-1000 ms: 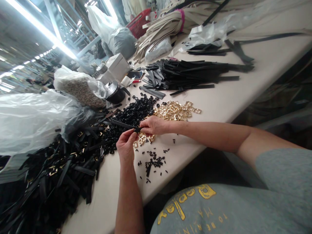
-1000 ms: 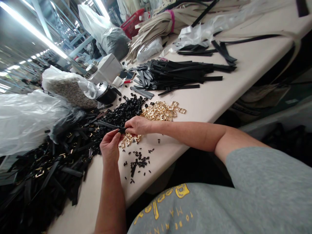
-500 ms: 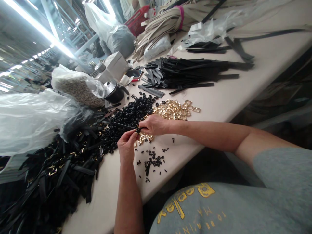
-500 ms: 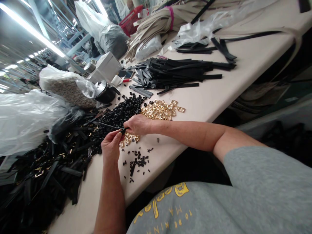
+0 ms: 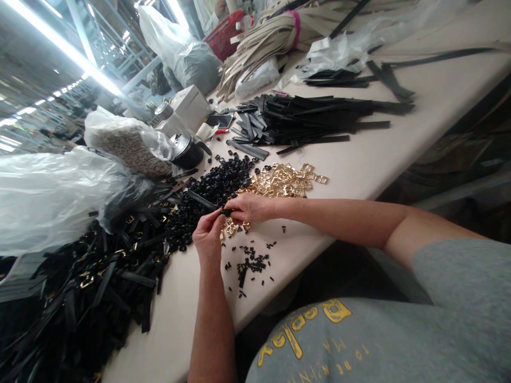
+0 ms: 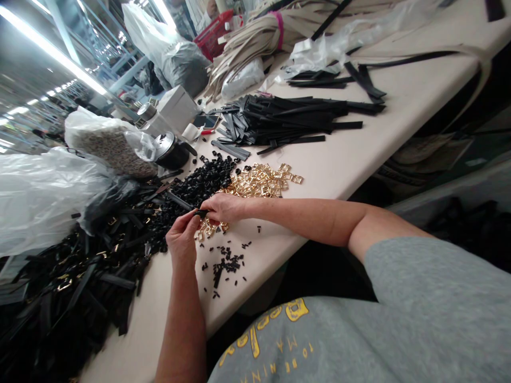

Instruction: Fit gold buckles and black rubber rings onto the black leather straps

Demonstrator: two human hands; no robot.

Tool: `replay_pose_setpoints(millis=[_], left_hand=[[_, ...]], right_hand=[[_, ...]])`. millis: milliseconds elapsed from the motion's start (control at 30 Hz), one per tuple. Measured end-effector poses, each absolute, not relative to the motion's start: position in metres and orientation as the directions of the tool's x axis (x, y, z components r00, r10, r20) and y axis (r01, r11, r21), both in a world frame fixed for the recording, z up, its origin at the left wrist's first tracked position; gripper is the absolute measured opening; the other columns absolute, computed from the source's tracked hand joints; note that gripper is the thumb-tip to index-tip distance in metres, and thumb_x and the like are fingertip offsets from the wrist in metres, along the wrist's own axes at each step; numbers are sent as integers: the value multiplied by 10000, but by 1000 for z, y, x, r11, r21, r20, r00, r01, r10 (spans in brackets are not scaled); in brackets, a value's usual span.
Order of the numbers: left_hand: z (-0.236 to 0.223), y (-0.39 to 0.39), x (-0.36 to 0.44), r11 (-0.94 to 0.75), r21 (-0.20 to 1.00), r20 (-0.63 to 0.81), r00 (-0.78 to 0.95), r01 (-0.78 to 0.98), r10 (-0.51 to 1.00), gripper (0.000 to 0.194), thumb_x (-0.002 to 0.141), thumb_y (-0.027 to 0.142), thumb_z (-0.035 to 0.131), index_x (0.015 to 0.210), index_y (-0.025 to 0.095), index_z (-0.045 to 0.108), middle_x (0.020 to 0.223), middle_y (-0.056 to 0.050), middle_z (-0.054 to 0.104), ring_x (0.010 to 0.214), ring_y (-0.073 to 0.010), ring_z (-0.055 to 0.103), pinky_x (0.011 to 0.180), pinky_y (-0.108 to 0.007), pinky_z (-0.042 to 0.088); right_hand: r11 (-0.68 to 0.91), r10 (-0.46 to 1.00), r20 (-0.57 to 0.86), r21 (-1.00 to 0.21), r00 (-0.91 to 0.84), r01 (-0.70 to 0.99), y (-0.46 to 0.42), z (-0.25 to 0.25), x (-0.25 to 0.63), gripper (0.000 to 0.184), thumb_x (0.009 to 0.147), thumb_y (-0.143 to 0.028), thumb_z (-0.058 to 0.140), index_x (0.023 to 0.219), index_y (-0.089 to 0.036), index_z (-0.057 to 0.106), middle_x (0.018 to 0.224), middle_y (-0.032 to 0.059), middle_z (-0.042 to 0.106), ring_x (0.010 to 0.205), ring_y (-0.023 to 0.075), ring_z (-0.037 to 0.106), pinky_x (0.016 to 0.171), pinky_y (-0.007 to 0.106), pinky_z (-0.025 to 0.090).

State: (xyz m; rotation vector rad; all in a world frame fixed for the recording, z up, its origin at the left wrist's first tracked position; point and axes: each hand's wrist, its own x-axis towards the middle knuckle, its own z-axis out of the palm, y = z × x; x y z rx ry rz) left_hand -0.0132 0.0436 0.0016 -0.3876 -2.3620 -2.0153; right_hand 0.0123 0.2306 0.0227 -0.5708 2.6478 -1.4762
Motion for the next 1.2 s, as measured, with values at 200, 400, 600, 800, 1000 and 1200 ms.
replay_pose_setpoints(millis=[200,400,600,800,1000,1200], left_hand=[[-3,46,-14,246,902,286,-919,354,271,236,734,349,778,931,219,775,871,-29,667,781,-140,637,714,-254,524],[-2,52,-10,250,892,325,-919,377,225,226,732,323,776,918,204,730,864,-19,675,770,-142,649,715,-260,531],[5,60,-3,109,947,282,-944,303,172,266,704,322,799,875,170,664,764,-1,686,678,-122,649,683,-249,535],[11,55,-9,-65,998,-5,-992,-13,130,371,676,404,811,907,173,635,774,-19,696,646,-113,664,614,-209,517],[6,53,-12,-93,996,27,-981,9,192,399,587,338,875,919,184,716,838,-24,718,665,-102,652,647,-211,513],[4,54,-11,-62,997,54,-990,46,134,382,575,337,883,889,170,742,815,-32,731,633,-92,627,596,-195,485]], right_hand=[[348,-347,111,-907,-931,-237,228,22,12,206,811,17,451,820,-106,617,714,3,664,628,61,582,611,166,429],[300,-321,184,-911,-929,-283,228,21,12,133,814,-88,554,907,-98,649,749,6,678,659,85,595,585,179,423],[199,-189,163,-959,-968,-201,227,18,12,165,909,-217,534,916,-102,652,686,4,660,599,77,608,577,180,436],[282,-190,150,-938,-970,-200,227,26,17,185,894,-148,479,835,-97,647,597,-14,621,506,51,526,518,162,363],[414,-214,178,-874,-960,-254,228,23,15,182,848,-156,505,791,-110,672,582,-19,599,512,56,472,522,178,323],[506,-154,183,-829,-971,-237,227,25,16,164,821,-190,546,796,-121,693,591,-21,572,548,59,423,556,197,289]])
